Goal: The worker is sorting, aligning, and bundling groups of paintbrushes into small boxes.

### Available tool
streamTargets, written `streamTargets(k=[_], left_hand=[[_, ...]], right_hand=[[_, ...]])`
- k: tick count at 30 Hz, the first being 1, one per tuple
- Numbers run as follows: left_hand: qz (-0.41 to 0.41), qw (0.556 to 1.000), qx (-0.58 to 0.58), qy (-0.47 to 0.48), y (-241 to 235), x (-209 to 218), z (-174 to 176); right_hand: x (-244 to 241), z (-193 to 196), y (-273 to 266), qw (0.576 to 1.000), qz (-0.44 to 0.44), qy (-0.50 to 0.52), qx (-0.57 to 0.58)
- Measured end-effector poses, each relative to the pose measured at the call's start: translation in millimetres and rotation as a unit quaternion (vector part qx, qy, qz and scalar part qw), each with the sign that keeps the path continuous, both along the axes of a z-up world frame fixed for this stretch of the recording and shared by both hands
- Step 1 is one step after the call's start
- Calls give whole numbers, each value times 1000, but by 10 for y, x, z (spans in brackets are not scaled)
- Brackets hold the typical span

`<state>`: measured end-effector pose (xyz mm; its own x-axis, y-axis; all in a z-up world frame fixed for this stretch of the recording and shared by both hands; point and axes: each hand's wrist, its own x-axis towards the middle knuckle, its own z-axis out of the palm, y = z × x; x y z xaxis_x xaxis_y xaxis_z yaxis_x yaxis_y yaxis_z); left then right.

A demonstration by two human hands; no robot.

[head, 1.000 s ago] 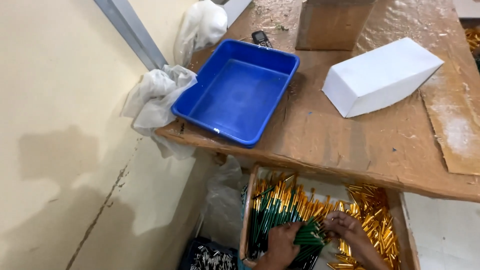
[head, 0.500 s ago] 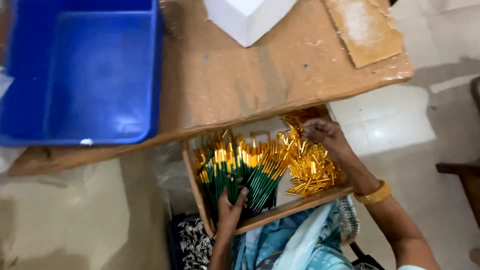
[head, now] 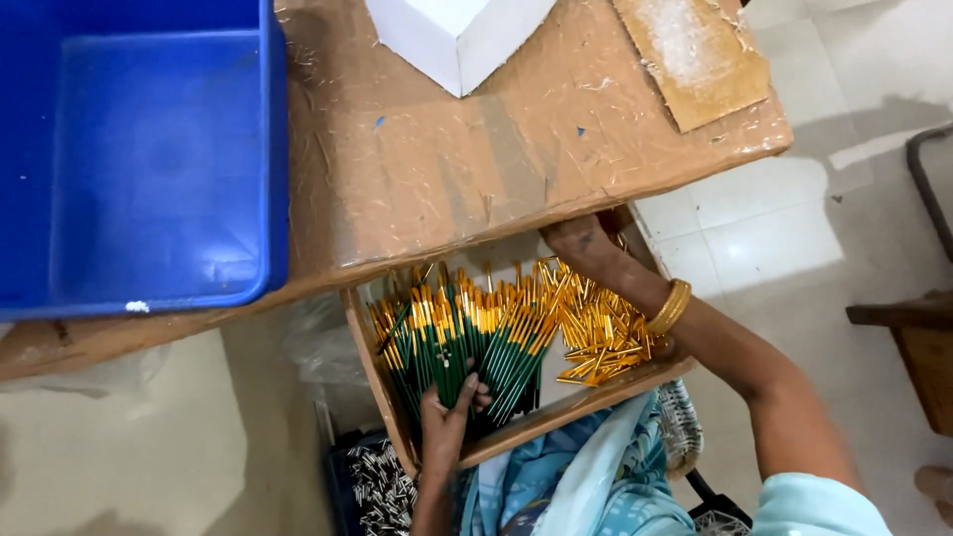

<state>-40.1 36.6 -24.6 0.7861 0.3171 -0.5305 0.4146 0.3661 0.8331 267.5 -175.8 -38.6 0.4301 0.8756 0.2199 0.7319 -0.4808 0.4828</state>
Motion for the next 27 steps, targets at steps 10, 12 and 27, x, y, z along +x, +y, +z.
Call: streamTargets(k=[10, 12, 27], left_hand=[[27, 985, -150, -82, 4, 171, 354], [27, 974, -198, -103, 1, 226, 314], [29, 921, -374, -104, -147, 250, 428]], right_hand=[[-93, 153, 209, 931, 64, -230, -277], [-100, 199, 237, 868, 66, -349, -347], [-1104, 666, 253, 257, -70, 820, 506]])
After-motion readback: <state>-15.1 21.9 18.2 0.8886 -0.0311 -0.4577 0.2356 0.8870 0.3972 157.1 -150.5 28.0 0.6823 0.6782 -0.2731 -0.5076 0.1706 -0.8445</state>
